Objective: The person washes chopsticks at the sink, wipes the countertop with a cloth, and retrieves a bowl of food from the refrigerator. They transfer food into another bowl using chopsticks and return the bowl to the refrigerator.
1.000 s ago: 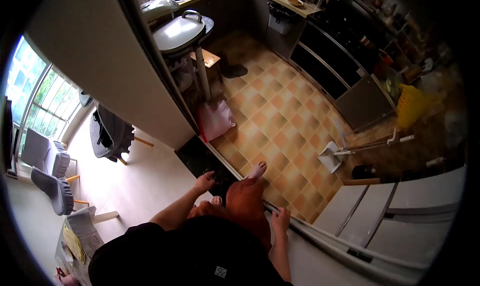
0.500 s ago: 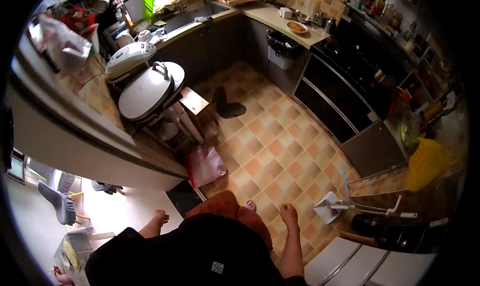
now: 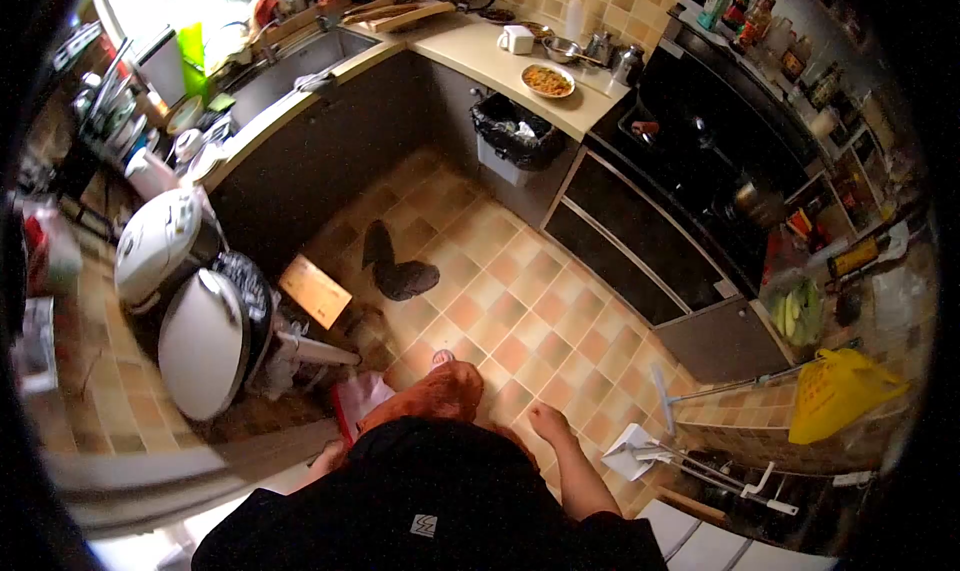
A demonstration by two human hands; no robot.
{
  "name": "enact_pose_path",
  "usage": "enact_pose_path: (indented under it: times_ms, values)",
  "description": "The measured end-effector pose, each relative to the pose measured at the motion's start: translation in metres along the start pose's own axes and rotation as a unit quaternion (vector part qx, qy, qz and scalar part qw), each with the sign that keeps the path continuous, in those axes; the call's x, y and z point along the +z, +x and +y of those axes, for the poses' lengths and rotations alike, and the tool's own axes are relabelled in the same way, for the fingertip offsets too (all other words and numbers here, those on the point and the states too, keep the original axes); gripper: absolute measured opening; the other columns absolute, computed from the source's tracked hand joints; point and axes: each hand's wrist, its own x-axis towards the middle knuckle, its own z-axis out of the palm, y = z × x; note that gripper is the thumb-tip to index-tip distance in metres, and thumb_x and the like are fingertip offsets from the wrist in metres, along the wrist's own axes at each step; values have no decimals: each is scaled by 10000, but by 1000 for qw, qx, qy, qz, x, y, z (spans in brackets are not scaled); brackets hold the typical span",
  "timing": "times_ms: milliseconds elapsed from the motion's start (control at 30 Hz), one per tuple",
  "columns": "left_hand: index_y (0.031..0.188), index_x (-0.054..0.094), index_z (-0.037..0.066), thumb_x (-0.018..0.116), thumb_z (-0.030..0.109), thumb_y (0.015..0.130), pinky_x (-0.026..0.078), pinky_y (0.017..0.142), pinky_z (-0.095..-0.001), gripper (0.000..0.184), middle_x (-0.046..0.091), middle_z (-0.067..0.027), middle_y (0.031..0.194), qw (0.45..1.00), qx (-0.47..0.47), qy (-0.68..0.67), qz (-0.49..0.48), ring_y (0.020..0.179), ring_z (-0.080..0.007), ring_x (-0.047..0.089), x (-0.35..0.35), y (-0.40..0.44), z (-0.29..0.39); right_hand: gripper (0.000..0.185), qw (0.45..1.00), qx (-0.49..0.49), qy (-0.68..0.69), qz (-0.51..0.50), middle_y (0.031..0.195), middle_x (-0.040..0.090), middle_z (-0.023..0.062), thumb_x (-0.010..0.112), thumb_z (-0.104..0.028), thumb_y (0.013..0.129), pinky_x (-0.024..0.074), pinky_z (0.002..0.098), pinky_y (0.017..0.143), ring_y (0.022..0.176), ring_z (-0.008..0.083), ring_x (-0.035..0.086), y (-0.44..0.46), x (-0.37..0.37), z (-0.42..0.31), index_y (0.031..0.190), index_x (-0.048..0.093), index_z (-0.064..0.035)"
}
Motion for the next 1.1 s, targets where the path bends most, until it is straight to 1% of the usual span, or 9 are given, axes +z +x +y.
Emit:
enact_pose_path:
  times_ms: [67,133,200,333,500,733,800,900,1100]
  values:
    - [1050,567,36,533,217,908,482,529,-380,233,636,-128,802,994,86,70,22,651,-233,618,33,17,91,277,971,192,-23,-142,984,676,204,532,-217,885,506,438,774,902,338,658,24,2,56,1008,644,5]
    - [1125,557,15,546,199,910,493,524,-350,283,649,-137,825,961,177,208,50,656,-224,635,80,7,202,195,875,440,188,-77,957,675,199,542,-143,881,533,436,670,811,304,678,15,-4,75,950,644,8]
    - [1149,573,3,529,167,936,498,524,-316,272,656,-119,818,961,221,169,-7,633,-197,631,119,35,284,128,816,499,286,-51,809,653,159,568,-123,885,542,424,578,697,272,672,12,-15,73,910,628,-12]
    - [1267,509,4,497,171,987,533,610,-302,327,673,-118,911,952,279,109,-57,729,-187,664,233,39,431,207,892,288,317,-148,662,559,97,553,-211,930,496,396,520,573,243,591,48,-35,57,808,597,-50]
    - [1304,476,15,497,167,1001,544,705,-303,340,682,-110,983,943,300,95,-111,832,-181,679,329,15,553,221,769,310,557,-51,768,588,83,492,-213,986,449,359,525,612,193,553,177,-55,26,923,635,-56]
    - [1257,521,4,521,113,986,544,673,-285,292,692,-136,988,942,324,84,-27,798,-192,683,334,6,682,318,906,315,273,-71,844,592,137,424,-315,978,480,400,631,644,259,545,457,-171,-18,1034,597,-55]
    - [1232,532,0,552,108,974,542,666,-278,281,691,-131,997,930,365,25,-43,788,-175,674,325,31,721,189,967,197,159,-28,650,604,95,523,-217,894,466,392,528,547,216,581,534,-224,-34,838,644,-83]
    - [1221,551,31,564,114,969,548,658,-279,266,692,-114,993,912,410,1,8,795,-171,673,330,36,758,130,890,210,402,46,812,645,63,488,-150,975,471,251,474,614,138,607,591,-306,-91,1018,583,-73]
    - [1190,566,44,593,167,971,545,662,-278,253,685,-114,953,925,380,24,-17,766,-174,659,419,15,876,188,904,87,404,109,922,685,60,519,-183,991,527,282,641,759,142,663,617,-390,-173,1102,600,-55]
